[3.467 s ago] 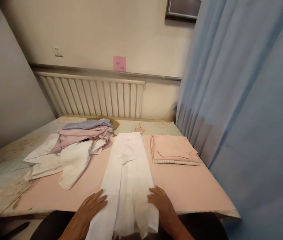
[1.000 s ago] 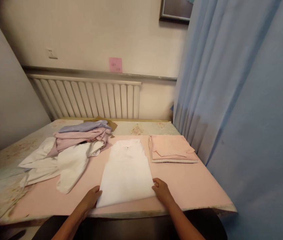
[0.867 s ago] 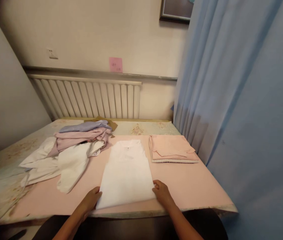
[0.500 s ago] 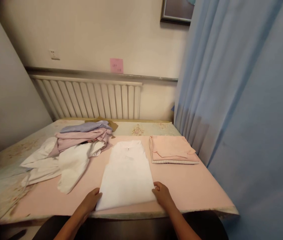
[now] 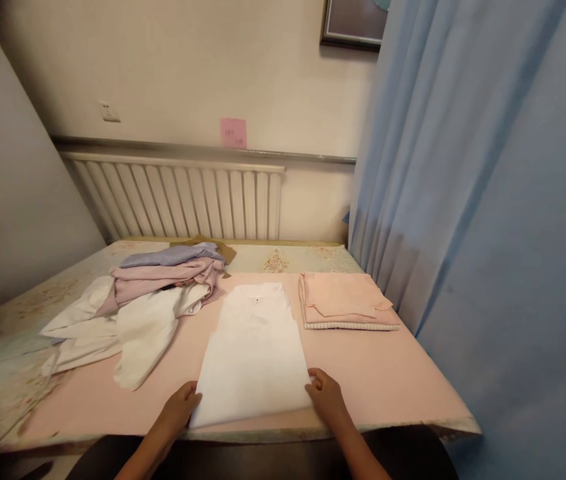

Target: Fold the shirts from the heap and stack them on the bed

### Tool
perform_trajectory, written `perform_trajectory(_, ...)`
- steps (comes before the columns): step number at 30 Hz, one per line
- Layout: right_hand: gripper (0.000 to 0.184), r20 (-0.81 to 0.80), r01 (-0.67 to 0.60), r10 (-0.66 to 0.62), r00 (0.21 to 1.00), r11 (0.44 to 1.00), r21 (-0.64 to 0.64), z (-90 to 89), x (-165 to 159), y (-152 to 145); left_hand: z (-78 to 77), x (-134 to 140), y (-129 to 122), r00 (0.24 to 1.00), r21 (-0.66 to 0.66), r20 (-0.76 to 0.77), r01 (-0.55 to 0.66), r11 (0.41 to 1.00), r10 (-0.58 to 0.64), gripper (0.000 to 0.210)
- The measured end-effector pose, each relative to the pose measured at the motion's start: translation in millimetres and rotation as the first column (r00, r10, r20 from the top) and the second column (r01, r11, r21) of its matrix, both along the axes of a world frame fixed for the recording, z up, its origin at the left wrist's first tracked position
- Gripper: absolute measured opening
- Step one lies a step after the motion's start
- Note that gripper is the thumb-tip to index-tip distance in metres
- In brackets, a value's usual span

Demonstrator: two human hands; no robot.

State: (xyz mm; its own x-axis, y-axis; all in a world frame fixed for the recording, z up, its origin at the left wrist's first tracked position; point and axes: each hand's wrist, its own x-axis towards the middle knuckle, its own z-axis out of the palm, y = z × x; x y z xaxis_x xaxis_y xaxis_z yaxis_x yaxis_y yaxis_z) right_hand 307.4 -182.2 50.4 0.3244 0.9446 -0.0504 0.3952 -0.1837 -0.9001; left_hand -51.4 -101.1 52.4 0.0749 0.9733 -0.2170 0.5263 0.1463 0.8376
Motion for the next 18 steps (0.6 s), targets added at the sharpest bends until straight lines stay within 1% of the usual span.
perform_trajectory(4,0.032,0.005,0.003,-0.003,1.000,1.000,-0.003,-2.7,1,-1,-3.2,0,0,1.000,0.000,0.000,-0.021,1.000,0.021,0.023)
perform_trajectory(11,0.032,0.026,0.017,-0.017,1.000,1.000,0.007,-0.2,-1,-5,-13.0,-3,0,0.999,0.001,-0.010,-0.052,0.999,0.052,0.025)
perform_trajectory(18,0.033,-0.015,-0.017,0.017,1.000,1.000,-0.012,-3.6,3,-3,-13.1,-3,1,0.999,0.000,0.004,-0.046,0.999,0.046,0.028)
